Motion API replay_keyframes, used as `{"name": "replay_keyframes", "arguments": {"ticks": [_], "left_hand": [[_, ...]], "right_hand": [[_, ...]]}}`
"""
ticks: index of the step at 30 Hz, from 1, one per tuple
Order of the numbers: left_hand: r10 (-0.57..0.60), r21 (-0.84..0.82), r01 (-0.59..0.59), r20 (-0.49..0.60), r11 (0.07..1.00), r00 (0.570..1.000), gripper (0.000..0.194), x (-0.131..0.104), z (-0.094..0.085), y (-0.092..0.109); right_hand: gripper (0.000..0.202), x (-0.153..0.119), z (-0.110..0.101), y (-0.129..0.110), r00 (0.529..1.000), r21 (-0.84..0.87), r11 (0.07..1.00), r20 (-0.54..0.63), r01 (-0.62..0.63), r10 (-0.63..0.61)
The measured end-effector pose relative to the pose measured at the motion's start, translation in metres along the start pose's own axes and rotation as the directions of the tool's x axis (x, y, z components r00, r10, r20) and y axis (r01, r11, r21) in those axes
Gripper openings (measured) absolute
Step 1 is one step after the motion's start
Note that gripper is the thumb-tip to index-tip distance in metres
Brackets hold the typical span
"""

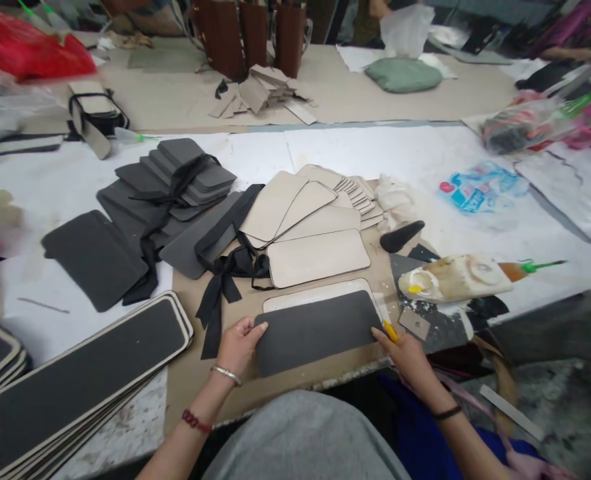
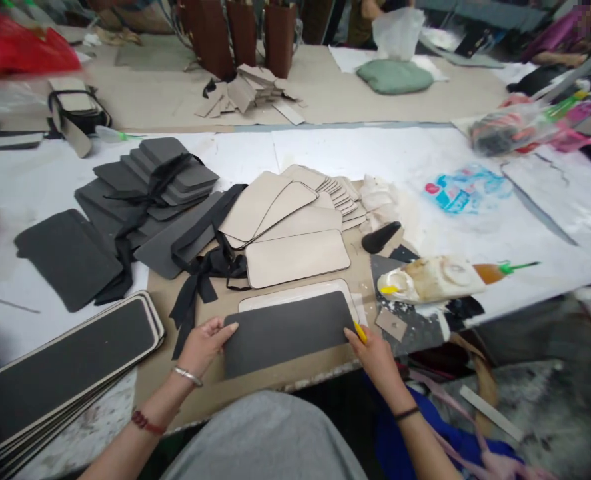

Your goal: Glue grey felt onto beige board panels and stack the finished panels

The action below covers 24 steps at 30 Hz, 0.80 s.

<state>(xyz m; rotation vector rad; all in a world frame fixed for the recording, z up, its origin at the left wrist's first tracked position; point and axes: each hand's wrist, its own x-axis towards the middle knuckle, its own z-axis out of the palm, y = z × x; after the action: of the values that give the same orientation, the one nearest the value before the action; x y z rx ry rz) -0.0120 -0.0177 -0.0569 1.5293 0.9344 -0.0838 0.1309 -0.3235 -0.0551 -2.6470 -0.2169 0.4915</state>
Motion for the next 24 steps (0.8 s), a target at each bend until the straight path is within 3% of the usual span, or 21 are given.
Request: {"name": "replay_keyframes", "arguments": {"ticks": [4,10,18,24], "left_hand": [[0.152,0.306,-0.123,-0.073,0.944,0.986,0.034,0.021,0.013,0.013],[0.158,0.585,-0.092,-0.061,0.806,0.986,0.023,0.029,0.023,0.021],[0.139,0.641,-0.069,-0.060,0.764,0.988,0.024,0.035,0.025,0.016],[0.101,0.558,-0.028,-0.101,0.830,0.990,0.022,0.037,0.025,0.015]], "right_hand": [[0.037,0.016,-0.002,0.000,0.999,-0.137,0.991,0.040,0.012,-0.007],[0.036,0.027,-0.002,-0.007,0.987,-0.289,0.955,0.121,-0.070,0.109],[0.036,0.037,-0.004,-0.012,0.969,-0.352,0.931,0.180,-0.100,0.172],[0.036,0.045,0.001,-0.005,0.959,-0.380,0.921,0.221,-0.085,0.180]]}}
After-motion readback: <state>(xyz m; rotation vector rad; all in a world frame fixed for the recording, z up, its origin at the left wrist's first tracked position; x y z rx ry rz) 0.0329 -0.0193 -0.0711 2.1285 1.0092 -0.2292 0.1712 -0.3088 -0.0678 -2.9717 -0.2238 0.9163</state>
